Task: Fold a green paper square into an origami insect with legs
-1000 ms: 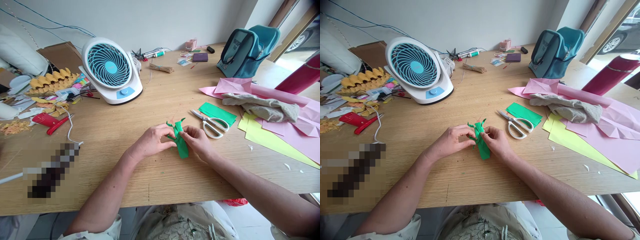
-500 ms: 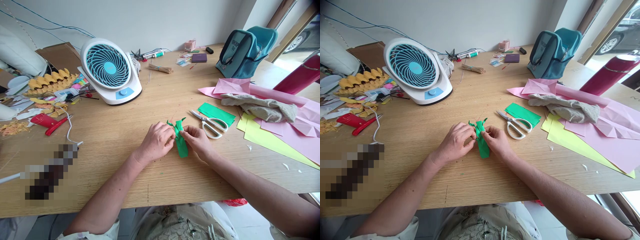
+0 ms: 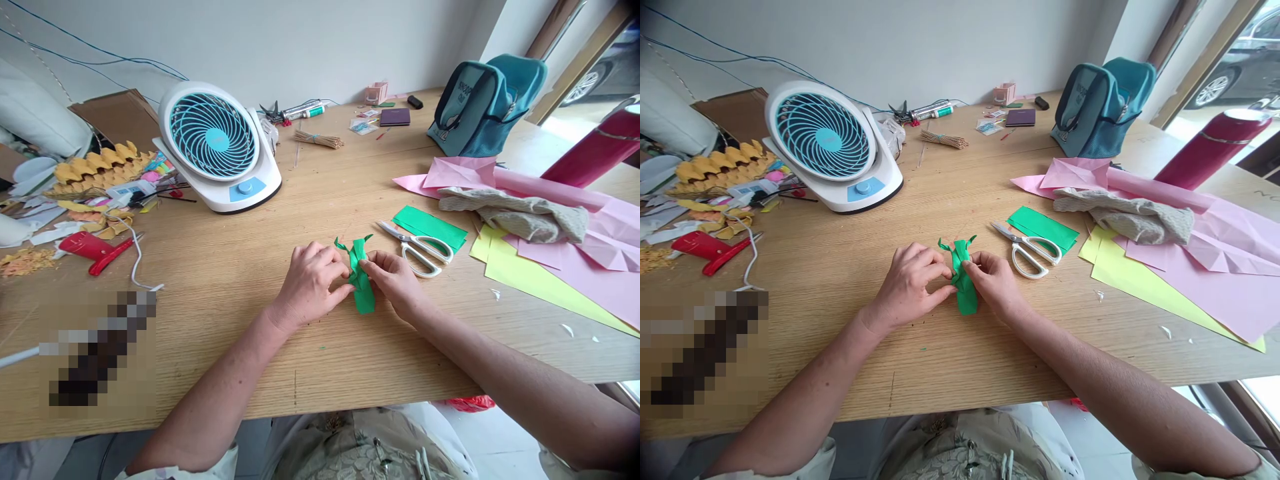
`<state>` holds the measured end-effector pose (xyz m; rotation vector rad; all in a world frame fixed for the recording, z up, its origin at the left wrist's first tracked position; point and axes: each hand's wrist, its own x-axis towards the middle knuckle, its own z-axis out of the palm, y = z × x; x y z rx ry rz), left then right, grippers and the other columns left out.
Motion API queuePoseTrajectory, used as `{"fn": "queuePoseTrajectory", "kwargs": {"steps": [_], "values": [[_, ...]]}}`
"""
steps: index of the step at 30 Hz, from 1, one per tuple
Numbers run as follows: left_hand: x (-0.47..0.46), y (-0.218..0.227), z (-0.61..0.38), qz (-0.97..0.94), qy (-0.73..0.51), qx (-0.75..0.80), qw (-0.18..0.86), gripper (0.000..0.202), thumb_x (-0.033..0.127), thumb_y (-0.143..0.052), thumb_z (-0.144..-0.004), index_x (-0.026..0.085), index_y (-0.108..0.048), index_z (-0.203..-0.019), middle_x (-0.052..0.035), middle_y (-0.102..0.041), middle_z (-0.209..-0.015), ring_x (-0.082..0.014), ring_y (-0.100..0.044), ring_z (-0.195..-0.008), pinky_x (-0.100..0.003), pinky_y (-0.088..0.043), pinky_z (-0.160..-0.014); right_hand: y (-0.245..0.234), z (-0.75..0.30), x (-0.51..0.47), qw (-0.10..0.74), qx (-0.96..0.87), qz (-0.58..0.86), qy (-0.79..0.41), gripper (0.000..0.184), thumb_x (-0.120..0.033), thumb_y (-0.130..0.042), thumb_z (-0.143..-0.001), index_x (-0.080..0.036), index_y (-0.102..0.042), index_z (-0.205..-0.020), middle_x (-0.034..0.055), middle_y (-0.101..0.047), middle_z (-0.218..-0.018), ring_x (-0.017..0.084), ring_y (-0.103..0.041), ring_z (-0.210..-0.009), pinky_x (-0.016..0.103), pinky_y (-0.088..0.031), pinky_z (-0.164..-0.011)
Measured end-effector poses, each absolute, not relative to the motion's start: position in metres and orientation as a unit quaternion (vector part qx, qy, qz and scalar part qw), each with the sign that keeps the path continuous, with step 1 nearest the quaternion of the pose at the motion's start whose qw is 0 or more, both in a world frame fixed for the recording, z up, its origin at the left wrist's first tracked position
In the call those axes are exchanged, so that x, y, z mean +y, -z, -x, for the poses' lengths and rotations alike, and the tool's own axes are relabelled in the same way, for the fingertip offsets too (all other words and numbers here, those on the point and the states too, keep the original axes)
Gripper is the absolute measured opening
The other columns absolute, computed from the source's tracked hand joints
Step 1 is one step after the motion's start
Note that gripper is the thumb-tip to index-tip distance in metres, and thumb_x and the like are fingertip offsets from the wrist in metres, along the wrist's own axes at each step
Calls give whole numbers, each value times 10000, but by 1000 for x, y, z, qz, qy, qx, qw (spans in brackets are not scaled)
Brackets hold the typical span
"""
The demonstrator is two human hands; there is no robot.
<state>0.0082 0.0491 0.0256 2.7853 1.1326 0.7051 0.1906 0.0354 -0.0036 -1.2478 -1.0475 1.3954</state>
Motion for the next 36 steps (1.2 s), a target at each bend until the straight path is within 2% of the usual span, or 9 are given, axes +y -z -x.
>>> {"fn": "queuePoseTrajectory", "kwargs": {"steps": [5,9,18,23,26,29,31,33,36], "values": [[49,-23,-8,-900,-222,375,19,17,205,-667,-836,211,-663,-821,-44,-695,-986,-238,-545,-969,-404,-359,-839,6,-191,36,476,-439,514,-562,414,-551,-757,-684,-186,-562,-711,-46,-508,-574,81,-411,-489,222,-325,-449],[53,-23,-4,-902,-237,359,41,21,195,-630,-879,208,-636,-865,-46,-697,-1087,-234,-576,-1046,-400,-383,-899,6,-191,36,471,-451,518,-553,420,-566,-739,-699,-186,-561,-724,-39,-516,-581,87,-419,-491,223,-323,-446],[59,-25,1,-914,-216,316,138,166,133,-448,-968,188,-604,-966,-52,-675,-923,-170,-630,-874,-290,-467,-785,6,-191,33,441,-489,521,-543,366,-522,-705,-740,-177,-589,-770,-27,-528,-613,95,-422,-509,226,-318,-449],[58,-24,0,-834,-259,393,286,92,141,-561,-889,187,-632,-853,-15,-699,-851,-134,-645,-771,-245,-491,-730,9,-191,35,446,-505,503,-542,359,-520,-695,-752,-175,-595,-769,-5,-573,-656,109,-459,-548,241,-348,-493],[62,-24,2,-733,-249,428,467,29,166,-635,-819,162,-664,-821,-24,-726,-840,-138,-676,-774,-248,-525,-752,8,-190,34,441,-520,488,-544,342,-507,-687,-770,-177,-597,-779,1,-585,-670,118,-476,-570,251,-360,-519],[69,-23,10,-623,-194,399,644,95,213,-708,-777,139,-702,-837,-42,-737,-818,-141,-689,-776,-255,-532,-759,3,-189,31,431,-543,457,-558,318,-488,-680,-790,-180,-600,-790,16,-614,-720,133,-516,-623,260,-398,-565],[73,-22,17,-562,-147,376,722,168,255,-775,-735,141,-712,-842,-42,-734,-811,-140,-691,-760,-252,-531,-739,-1,-189,28,424,-554,435,-569,310,-481,-696,-783,-186,-600,-787,24,-633,-748,147,-545,-662,269,-433,-603],[74,-21,21,-528,-116,359,761,236,286,-823,-701,148,-713,-858,-41,-732,-821,-141,-694,-759,-241,-527,-708,-4,-189,27,424,-554,420,-580,319,-488,-720,-766,-193,-599,-780,21,-637,-740,154,-557,-668,275,-450,-616],[75,-19,21,-536,-132,348,758,284,325,-835,-713,156,-702,-898,-46,-730,-822,-133,-691,-760,-195,-481,-612,-4,-189,28,447,-535,426,-577,359,-520,-734,-754,-190,-593,-763,6,-610,-697,135,-529,-617,263,-432,-578]]}}
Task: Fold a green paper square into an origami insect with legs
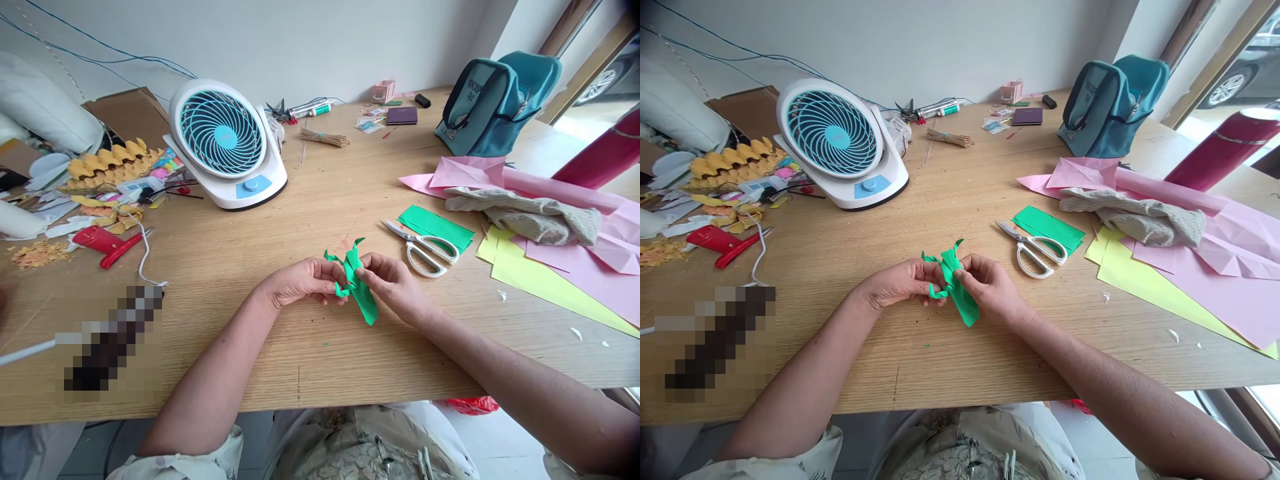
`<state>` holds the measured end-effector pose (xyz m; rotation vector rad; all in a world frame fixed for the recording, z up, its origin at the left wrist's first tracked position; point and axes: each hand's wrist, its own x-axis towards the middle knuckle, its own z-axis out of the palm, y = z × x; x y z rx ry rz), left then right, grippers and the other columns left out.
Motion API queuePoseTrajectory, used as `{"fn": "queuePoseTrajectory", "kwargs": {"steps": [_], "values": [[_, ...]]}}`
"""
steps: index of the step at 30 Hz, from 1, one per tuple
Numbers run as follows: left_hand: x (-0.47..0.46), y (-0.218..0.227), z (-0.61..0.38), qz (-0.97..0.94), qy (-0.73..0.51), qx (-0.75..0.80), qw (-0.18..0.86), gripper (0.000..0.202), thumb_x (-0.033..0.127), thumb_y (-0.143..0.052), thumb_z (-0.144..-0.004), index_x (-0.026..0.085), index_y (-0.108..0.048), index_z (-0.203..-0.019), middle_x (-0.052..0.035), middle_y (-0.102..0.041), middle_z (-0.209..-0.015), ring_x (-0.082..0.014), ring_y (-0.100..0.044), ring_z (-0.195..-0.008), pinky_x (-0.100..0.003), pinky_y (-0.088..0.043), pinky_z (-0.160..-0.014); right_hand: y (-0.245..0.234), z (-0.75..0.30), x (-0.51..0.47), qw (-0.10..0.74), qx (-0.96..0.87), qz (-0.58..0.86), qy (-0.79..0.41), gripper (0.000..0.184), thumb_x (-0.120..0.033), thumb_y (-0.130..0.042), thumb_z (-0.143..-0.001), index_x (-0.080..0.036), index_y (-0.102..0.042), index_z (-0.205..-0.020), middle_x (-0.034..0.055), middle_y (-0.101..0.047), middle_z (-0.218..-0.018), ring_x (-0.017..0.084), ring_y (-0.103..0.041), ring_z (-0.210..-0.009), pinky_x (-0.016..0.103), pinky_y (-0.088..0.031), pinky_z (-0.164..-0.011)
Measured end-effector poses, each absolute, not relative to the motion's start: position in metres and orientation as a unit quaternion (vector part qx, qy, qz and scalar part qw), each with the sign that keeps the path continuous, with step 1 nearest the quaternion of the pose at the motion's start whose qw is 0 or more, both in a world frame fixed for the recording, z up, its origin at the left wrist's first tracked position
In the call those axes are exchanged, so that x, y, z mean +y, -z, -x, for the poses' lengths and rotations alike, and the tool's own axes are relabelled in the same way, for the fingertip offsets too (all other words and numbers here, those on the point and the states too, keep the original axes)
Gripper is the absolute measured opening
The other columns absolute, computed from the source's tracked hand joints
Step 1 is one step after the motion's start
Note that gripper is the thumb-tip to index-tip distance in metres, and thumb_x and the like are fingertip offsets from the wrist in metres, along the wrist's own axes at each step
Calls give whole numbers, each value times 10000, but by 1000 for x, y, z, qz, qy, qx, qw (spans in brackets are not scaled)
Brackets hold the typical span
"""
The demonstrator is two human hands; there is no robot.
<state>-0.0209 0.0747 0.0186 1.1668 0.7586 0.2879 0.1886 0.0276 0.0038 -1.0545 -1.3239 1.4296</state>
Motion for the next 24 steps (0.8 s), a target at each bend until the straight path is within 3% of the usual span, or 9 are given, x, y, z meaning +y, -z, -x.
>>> {"fn": "queuePoseTrajectory", "kwargs": {"steps": [5,10,16,24], "values": [[70,-15,9,-538,-195,410,710,388,410,-805,-748,167,-692,-1029,-81,-750,-950,-146,-703,-823,-184,-462,-587,5,-190,34,512,-473,481,-531,428,-575,-718,-757,-185,-550,-709,-37,-502,-612,93,-428,-538,238,-353,-510],[57,-6,-13,-504,-217,437,713,465,457,-863,-650,137,-721,-957,-94,-743,-930,-183,-691,-857,-220,-473,-606,9,-191,38,533,-438,493,-530,426,-567,-739,-726,-181,-558,-720,-39,-507,-620,93,-432,-544,235,-359,-509],[40,4,-40,-360,-388,433,729,438,367,-925,-553,152,-693,-856,-10,-685,-863,-92,-614,-731,-211,-466,-647,14,-191,38,562,-418,490,-518,398,-553,-741,-735,-184,-599,-785,-21,-556,-694,104,-475,-589,240,-409,-539],[33,3,-48,-314,-450,420,723,397,364,-916,-543,141,-693,-783,15,-648,-725,-55,-506,-587,-195,-401,-549,16,-187,37,557,-404,483,-541,427,-587,-736,-734,-202,-552,-761,-33,-519,-665,109,-479,-578,252,-431,-551]]}}
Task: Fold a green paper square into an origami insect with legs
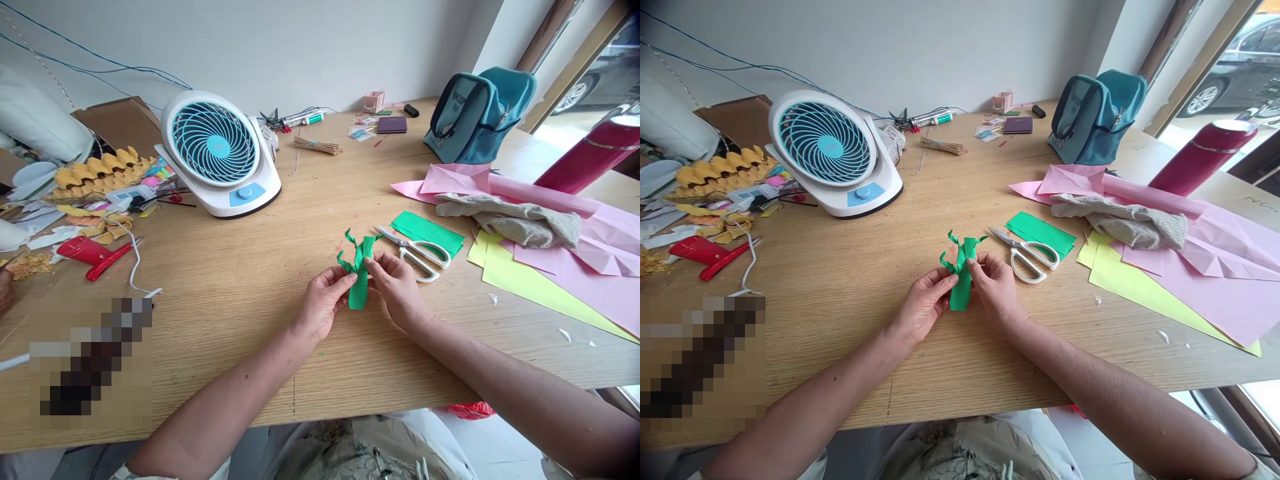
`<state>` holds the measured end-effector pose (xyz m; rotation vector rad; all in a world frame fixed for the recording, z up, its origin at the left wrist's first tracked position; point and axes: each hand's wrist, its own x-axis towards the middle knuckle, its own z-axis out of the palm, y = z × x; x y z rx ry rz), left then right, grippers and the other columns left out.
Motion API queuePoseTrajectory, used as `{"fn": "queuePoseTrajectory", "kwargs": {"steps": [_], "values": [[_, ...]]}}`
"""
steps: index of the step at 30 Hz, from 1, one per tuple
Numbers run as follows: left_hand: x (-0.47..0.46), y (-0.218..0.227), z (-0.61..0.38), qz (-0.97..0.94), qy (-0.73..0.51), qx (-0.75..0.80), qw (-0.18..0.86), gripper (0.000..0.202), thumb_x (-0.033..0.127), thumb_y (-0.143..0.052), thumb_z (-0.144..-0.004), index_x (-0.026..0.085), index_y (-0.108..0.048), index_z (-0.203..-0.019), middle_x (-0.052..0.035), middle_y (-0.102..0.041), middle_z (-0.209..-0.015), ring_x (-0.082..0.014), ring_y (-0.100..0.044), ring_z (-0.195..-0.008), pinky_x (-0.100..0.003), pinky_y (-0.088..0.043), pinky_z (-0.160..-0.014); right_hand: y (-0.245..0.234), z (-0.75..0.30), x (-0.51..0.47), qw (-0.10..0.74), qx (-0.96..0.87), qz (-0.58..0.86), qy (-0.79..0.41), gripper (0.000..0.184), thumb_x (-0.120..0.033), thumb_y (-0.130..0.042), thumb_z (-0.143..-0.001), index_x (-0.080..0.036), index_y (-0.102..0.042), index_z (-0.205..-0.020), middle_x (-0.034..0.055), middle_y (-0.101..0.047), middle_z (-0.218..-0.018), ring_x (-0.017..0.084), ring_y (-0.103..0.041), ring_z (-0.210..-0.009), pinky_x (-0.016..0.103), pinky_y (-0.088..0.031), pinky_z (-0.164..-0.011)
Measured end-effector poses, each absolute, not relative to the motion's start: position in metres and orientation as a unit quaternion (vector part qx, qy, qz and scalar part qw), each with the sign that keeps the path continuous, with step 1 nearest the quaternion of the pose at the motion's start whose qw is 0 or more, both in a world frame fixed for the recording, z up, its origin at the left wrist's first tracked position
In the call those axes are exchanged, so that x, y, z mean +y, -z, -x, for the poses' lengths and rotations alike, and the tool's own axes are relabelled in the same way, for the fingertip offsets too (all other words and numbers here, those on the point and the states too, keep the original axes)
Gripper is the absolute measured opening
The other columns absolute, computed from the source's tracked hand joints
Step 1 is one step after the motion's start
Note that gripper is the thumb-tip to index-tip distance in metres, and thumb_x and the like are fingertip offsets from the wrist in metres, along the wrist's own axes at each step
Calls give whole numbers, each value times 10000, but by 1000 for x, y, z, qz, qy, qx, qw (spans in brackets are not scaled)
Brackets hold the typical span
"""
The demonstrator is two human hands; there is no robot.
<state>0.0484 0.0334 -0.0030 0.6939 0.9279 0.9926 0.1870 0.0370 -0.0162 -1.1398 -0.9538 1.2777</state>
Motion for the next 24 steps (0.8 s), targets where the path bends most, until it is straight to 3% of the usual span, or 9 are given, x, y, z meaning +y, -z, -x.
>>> {"fn": "queuePoseTrajectory", "kwargs": {"steps": [6,15,24], "values": [[33,0,-49,-338,-499,441,665,358,347,-898,-555,134,-708,-770,5,-646,-732,-60,-509,-627,-176,-303,-489,21,-185,37,557,-431,473,-529,415,-576,-723,-766,-196,-557,-769,-29,-507,-665,115,-482,-601,252,-428,-558],[37,2,-48,-322,-507,456,657,411,324,-911,-537,144,-641,-788,13,-619,-758,-67,-510,-630,-183,-341,-476,23,-186,36,557,-437,470,-526,404,-574,-722,-774,-195,-583,-790,-8,-571,-703,123,-518,-609,267,-456,-582],[46,4,-39,-375,-486,442,654,348,322,-839,-651,157,-674,-910,-18,-673,-888,-83,-578,-704,-181,-394,-524,19,-187,36,542,-417,486,-545,379,-553,-721,-763,-193,-606,-794,-3,-599,-725,128,-530,-618,271,-447,-594]]}}
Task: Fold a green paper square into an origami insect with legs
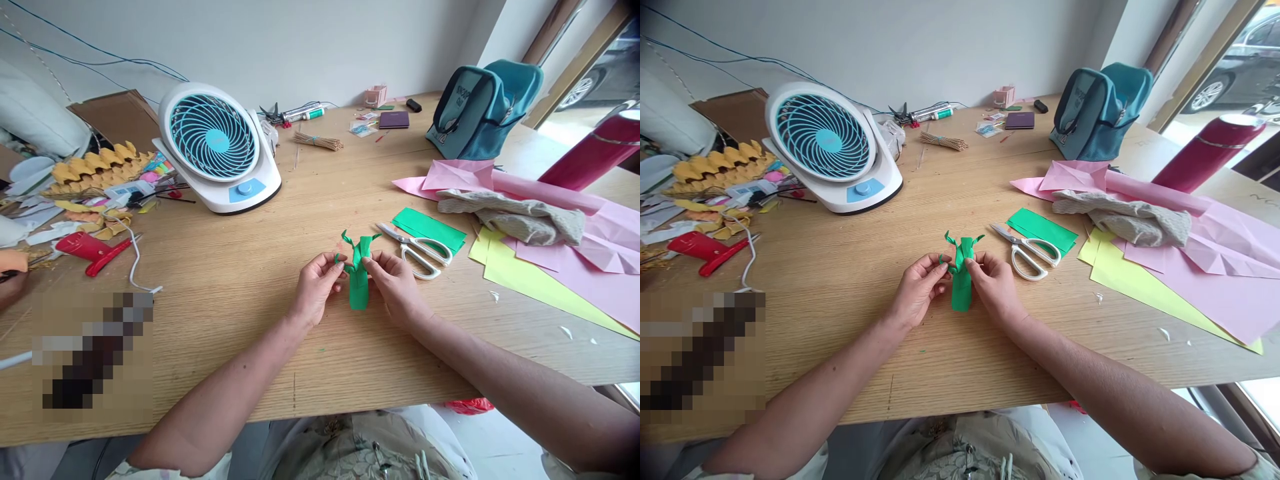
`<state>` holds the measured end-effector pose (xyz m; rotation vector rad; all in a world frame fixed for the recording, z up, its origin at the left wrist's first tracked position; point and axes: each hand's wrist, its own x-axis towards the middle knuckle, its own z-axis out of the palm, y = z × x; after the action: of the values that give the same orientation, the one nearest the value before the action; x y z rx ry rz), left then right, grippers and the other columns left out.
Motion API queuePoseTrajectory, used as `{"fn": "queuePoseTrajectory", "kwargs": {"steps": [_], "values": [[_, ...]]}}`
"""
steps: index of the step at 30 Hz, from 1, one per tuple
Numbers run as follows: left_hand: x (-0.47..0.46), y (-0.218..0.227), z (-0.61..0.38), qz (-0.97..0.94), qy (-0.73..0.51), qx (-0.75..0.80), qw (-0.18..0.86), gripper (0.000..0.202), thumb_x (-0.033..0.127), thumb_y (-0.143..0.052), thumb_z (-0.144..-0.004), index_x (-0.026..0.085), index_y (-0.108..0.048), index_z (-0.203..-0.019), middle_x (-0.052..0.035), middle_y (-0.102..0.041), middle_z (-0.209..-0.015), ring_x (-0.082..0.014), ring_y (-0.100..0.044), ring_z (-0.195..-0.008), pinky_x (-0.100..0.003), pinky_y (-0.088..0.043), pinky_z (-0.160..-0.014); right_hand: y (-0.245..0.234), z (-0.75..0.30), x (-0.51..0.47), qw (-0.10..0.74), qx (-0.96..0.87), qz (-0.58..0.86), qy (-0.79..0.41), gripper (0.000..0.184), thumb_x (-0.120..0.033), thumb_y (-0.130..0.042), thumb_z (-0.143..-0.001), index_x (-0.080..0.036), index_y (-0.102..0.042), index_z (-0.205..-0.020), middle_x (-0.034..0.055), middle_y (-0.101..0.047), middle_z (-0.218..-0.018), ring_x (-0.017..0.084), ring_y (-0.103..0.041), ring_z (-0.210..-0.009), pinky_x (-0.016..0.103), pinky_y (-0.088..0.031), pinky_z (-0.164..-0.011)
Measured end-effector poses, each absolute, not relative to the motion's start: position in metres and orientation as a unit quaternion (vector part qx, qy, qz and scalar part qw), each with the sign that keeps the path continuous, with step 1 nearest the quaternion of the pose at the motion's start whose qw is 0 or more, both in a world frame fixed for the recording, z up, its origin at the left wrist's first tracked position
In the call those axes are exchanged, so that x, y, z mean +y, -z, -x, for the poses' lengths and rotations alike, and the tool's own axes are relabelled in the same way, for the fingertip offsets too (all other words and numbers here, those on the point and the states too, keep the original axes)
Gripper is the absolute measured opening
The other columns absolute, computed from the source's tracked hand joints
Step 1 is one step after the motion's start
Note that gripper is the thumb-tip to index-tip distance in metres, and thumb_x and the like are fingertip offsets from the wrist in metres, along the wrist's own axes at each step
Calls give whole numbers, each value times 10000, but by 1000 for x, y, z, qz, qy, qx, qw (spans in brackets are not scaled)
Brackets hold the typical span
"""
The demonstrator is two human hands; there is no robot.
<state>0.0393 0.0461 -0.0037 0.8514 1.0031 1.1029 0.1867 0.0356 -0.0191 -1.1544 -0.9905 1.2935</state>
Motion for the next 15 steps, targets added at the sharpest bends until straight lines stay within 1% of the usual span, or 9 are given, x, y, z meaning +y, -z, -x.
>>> {"fn": "queuePoseTrajectory", "kwargs": {"steps": [4,7,11,15], "values": [[50,5,-36,-363,-478,453,659,364,278,-843,-646,163,-656,-937,-7,-689,-816,-83,-596,-677,-182,-390,-541,18,-186,36,540,-420,486,-544,401,-562,-735,-745,-182,-611,-780,-2,-597,-711,125,-528,-627,259,-424,-584],[50,6,-36,-336,-486,455,666,381,268,-871,-601,160,-640,-885,3,-688,-771,-74,-585,-646,-177,-371,-539,19,-185,36,540,-420,486,-544,414,-563,-756,-721,-181,-600,-759,-12,-581,-691,114,-504,-600,249,-401,-557],[50,6,-36,-336,-468,449,683,348,316,-879,-588,135,-681,-810,1,-659,-745,-58,-551,-619,-172,-362,-537,19,-185,36,539,-426,480,-546,430,-580,-751,-716,-188,-576,-739,-20,-568,-676,106,-482,-578,245,-388,-540],[51,5,-35,-361,-454,432,691,312,379,-857,-627,143,-696,-751,6,-615,-703,-56,-502,-597,-178,-345,-517,17,-186,36,534,-436,482,-540,427,-589,-729,-734,-191,-578,-758,-15,-573,-684,111,-478,-578,253,-384,-543]]}}
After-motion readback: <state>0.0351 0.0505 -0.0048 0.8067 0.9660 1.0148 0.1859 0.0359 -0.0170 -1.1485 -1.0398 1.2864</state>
